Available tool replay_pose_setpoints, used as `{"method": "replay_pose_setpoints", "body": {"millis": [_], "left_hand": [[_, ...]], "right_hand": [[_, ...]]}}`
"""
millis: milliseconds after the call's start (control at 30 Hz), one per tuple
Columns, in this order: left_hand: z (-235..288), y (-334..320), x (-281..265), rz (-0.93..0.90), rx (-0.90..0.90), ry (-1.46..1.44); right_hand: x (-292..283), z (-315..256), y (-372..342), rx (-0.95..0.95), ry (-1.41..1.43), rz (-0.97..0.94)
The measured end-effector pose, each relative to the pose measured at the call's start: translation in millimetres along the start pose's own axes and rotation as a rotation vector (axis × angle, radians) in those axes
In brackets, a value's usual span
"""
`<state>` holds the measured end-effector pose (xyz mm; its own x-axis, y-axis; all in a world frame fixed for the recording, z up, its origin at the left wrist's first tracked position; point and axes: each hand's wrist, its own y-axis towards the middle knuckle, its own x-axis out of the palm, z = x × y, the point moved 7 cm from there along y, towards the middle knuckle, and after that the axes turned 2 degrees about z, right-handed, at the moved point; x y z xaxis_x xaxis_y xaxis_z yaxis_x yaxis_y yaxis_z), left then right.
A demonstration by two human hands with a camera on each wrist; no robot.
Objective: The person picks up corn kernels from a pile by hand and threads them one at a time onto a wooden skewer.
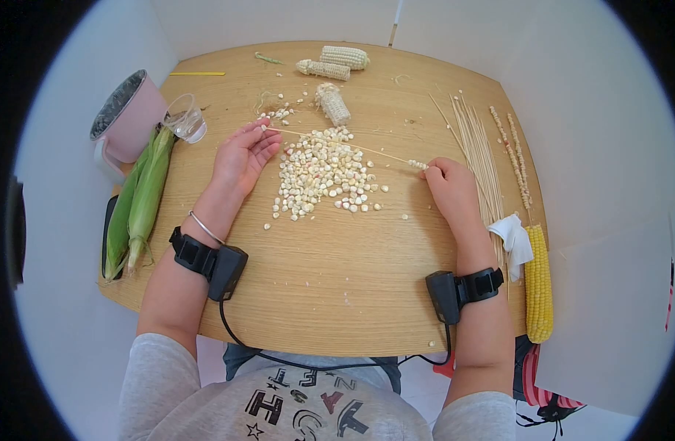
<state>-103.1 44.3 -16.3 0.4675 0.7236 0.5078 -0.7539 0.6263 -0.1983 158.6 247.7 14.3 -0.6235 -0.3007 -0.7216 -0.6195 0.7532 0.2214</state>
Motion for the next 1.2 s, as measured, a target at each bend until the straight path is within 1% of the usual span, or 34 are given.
{"method": "replay_pose_setpoints", "body": {"millis": [367,767,1067,1133,1200], "left_hand": [[-0.5,0.2,-0.2,-0.006,0.012,-0.013],[0.8,-3.0,2.3,-0.011,0.043,0.041],[1.3,-5.8,6.0,-0.045,0.023,0.094],[-0.3,-4.9,6.9,-0.064,0.012,0.151],[0.1,-4.9,6.9,-0.066,0.006,0.118]], "right_hand": [[-0.2,-1.7,-0.4,-0.003,0.021,0.008],[0.2,2.5,0.7,-0.007,0.026,0.016],[-1.4,-1.9,-1.4,0.031,-0.005,-0.006],[-1.2,0.9,-1.1,0.034,-0.011,0.010],[-2.1,-2.9,-2.0,0.040,-0.014,0.001]]}}
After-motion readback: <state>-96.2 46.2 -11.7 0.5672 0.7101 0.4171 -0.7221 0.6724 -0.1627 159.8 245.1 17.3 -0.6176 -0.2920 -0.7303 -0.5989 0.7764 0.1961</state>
